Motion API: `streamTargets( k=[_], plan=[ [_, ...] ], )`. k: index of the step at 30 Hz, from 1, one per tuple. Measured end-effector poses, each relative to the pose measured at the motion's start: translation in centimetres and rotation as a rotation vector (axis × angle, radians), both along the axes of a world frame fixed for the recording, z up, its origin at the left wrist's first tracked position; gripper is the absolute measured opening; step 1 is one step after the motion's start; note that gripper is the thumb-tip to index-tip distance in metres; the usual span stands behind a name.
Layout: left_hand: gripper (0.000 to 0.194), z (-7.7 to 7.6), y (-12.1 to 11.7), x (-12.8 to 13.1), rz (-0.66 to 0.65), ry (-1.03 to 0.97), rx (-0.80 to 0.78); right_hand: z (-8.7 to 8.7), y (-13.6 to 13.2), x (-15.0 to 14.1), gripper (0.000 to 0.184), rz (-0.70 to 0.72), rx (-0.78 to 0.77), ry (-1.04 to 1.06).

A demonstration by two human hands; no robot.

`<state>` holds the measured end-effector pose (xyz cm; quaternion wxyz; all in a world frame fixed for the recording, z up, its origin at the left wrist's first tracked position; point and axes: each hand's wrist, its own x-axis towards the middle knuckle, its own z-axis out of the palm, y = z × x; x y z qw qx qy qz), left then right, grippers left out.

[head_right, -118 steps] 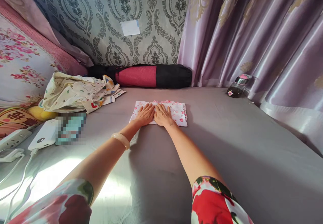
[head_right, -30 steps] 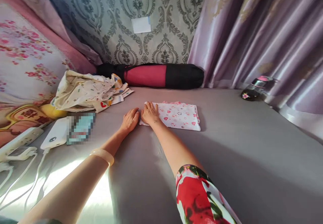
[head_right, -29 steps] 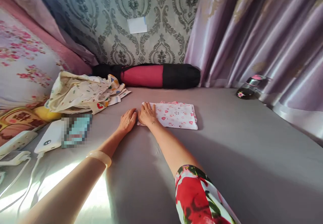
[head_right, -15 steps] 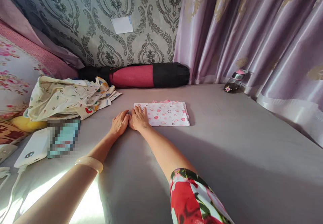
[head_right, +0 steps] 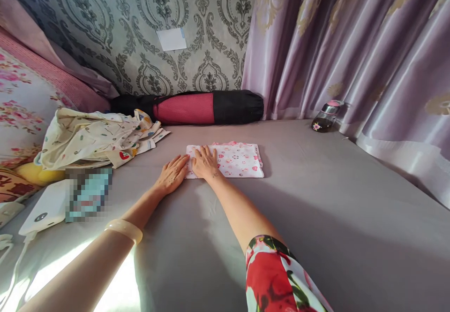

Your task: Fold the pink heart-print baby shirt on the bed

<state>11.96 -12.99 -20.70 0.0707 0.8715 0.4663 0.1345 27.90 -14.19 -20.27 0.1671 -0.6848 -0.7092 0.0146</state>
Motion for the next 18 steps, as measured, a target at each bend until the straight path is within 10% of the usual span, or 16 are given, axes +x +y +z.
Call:
streamTargets(
  k=[18],
  plan=[
    [0.061, 0.2, -0.2, 0.0, -0.061, 0.107, -0.012, 0.5, -1.0, 2.0, 0.054, -0.069, -0.062, 0.035]
  ],
)
